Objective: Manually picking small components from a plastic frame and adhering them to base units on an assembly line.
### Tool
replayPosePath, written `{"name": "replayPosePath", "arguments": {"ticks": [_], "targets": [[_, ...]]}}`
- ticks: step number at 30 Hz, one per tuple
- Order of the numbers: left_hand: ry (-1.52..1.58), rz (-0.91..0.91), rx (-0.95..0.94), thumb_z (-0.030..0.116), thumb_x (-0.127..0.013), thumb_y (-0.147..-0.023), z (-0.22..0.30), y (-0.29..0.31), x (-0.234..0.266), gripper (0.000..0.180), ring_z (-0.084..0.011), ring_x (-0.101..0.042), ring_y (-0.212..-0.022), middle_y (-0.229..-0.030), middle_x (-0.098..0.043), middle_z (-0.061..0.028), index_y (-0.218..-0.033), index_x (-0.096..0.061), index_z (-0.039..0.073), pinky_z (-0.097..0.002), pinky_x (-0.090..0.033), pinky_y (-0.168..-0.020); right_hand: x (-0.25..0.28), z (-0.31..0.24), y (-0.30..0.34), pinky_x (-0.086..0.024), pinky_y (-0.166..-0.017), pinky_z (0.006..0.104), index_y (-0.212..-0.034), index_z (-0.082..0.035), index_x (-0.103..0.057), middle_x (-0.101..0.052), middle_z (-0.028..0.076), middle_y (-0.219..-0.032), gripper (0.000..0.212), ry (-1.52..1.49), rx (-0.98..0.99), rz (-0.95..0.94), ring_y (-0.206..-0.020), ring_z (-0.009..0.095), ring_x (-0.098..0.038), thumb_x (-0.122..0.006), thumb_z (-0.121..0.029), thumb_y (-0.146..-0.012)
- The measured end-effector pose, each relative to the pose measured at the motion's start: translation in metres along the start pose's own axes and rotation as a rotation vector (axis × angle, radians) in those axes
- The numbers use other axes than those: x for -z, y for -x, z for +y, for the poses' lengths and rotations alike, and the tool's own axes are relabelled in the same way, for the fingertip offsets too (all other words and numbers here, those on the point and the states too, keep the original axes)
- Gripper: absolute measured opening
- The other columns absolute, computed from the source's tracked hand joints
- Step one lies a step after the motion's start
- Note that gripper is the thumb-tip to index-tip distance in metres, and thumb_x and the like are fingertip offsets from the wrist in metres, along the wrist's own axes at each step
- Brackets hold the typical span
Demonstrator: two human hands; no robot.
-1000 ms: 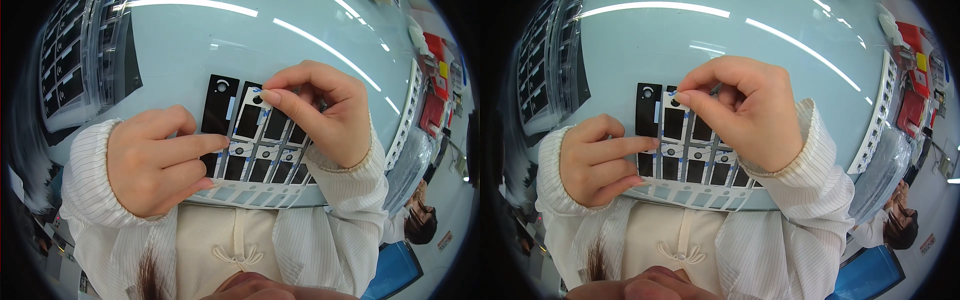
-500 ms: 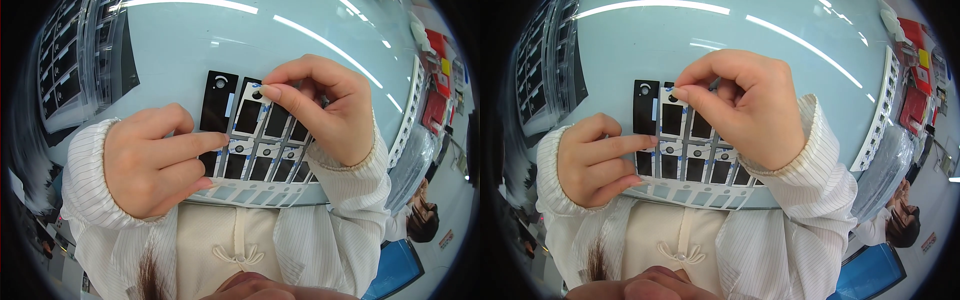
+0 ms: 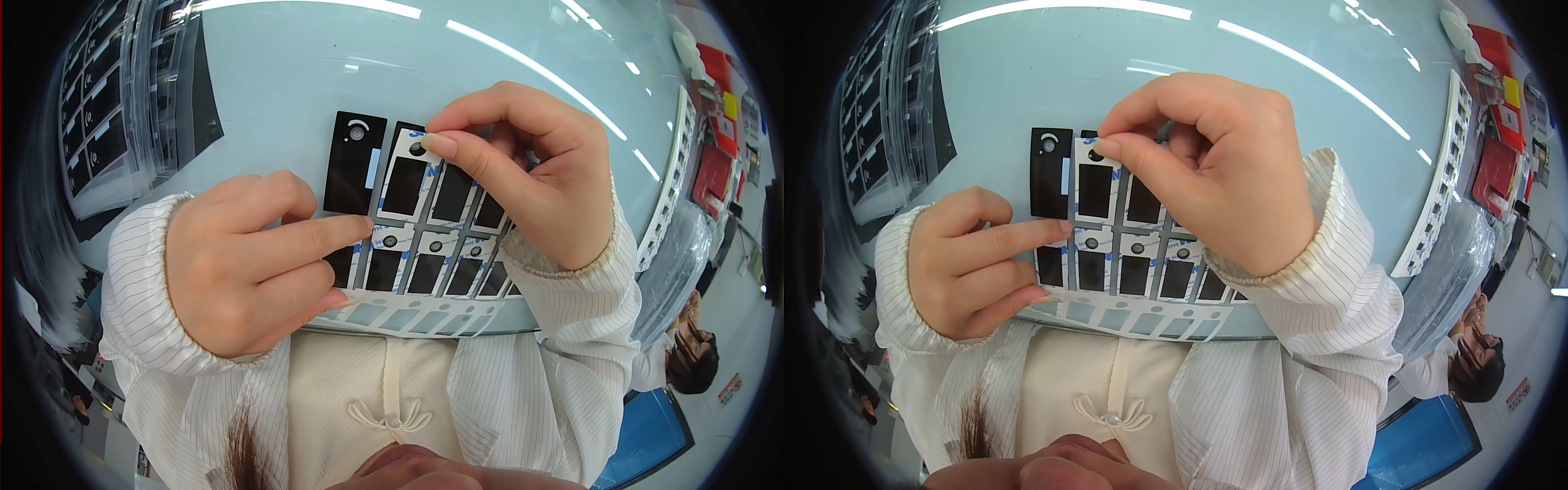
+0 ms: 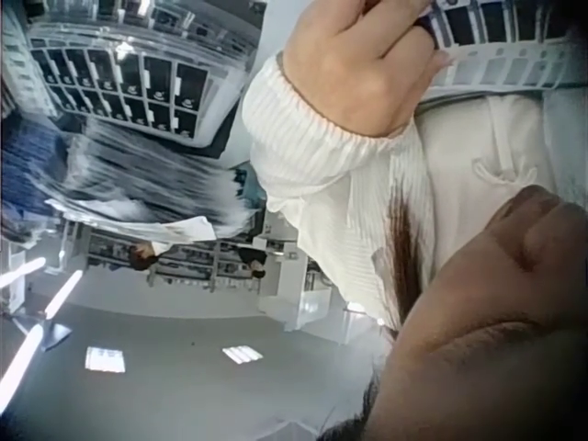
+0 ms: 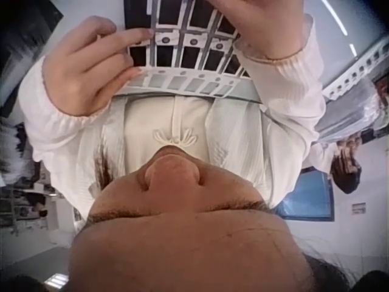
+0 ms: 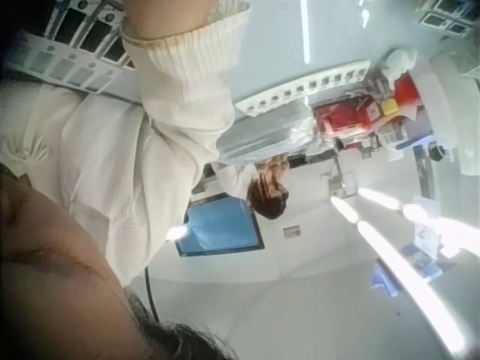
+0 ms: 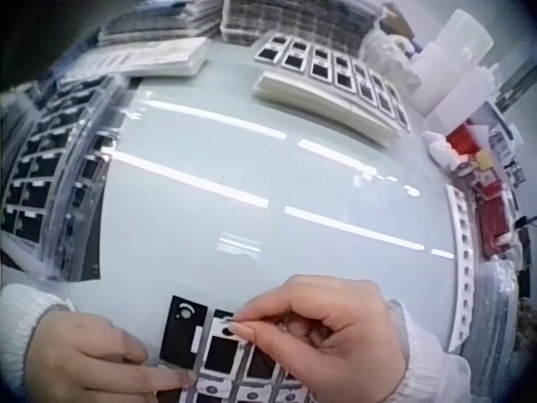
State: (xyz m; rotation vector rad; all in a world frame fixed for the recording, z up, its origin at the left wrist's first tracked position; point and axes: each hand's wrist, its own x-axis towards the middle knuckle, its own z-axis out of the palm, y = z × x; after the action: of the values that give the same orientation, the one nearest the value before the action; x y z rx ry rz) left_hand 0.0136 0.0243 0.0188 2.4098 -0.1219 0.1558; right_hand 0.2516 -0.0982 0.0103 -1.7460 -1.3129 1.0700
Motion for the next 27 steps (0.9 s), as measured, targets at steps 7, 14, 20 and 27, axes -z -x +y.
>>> {"name": "replayPosePath", "arguments": {"ticks": [7,14,20,27], "targets": [[-0.028,-0.040,-0.011,0.016,-0.075,-0.065,0.002,0.000,0.001,0.020,-0.0242,-0.050,-0.071,-0.120,-0.070,-0.0149,-0.069,-0.060,0.005,-0.0320,-0.045,-0.061,-0.001,-0.001,0.000,-0.034,-0.054,0.0143,-0.096,-0.002,-0.074,-0.068,-0.003,-0.082,0.008,0.025,0.031,0.009,-0.062,-0.002,-0.050,-0.075,-0.005,-0.089],[-0.050,-0.027,-0.022,0.018,-0.074,-0.064,0.000,-0.001,-0.005,0.021,-0.0258,-0.053,-0.074,-0.121,-0.070,-0.0153,-0.067,-0.058,0.005,-0.0338,-0.046,-0.063,-0.001,0.002,0.000,-0.034,-0.053,0.0139,-0.096,-0.002,-0.074,-0.069,-0.003,-0.081,0.009,0.043,0.048,0.025,-0.062,-0.002,-0.050,-0.076,-0.005,-0.088],[-0.113,-0.017,-0.008,0.024,-0.072,-0.072,0.008,0.000,-0.005,0.025,-0.0245,-0.055,-0.077,-0.123,-0.071,-0.0121,-0.065,-0.056,0.006,-0.0323,-0.042,-0.062,-0.003,0.000,0.000,-0.034,-0.053,0.0137,-0.097,-0.002,-0.074,-0.069,-0.003,-0.082,0.009,0.037,0.059,0.015,-0.062,-0.002,-0.050,-0.075,-0.004,-0.088],[-0.123,0.017,-0.033,0.027,-0.069,-0.076,0.003,-0.002,-0.019,0.027,-0.0233,-0.055,-0.082,-0.126,-0.070,-0.0093,-0.064,-0.055,0.008,-0.0325,-0.041,-0.067,-0.002,0.002,0.000,-0.033,-0.052,0.0137,-0.097,-0.002,-0.074,-0.068,-0.003,-0.081,0.009,0.028,0.049,0.027,-0.059,-0.003,-0.047,-0.076,-0.004,-0.088]]}}
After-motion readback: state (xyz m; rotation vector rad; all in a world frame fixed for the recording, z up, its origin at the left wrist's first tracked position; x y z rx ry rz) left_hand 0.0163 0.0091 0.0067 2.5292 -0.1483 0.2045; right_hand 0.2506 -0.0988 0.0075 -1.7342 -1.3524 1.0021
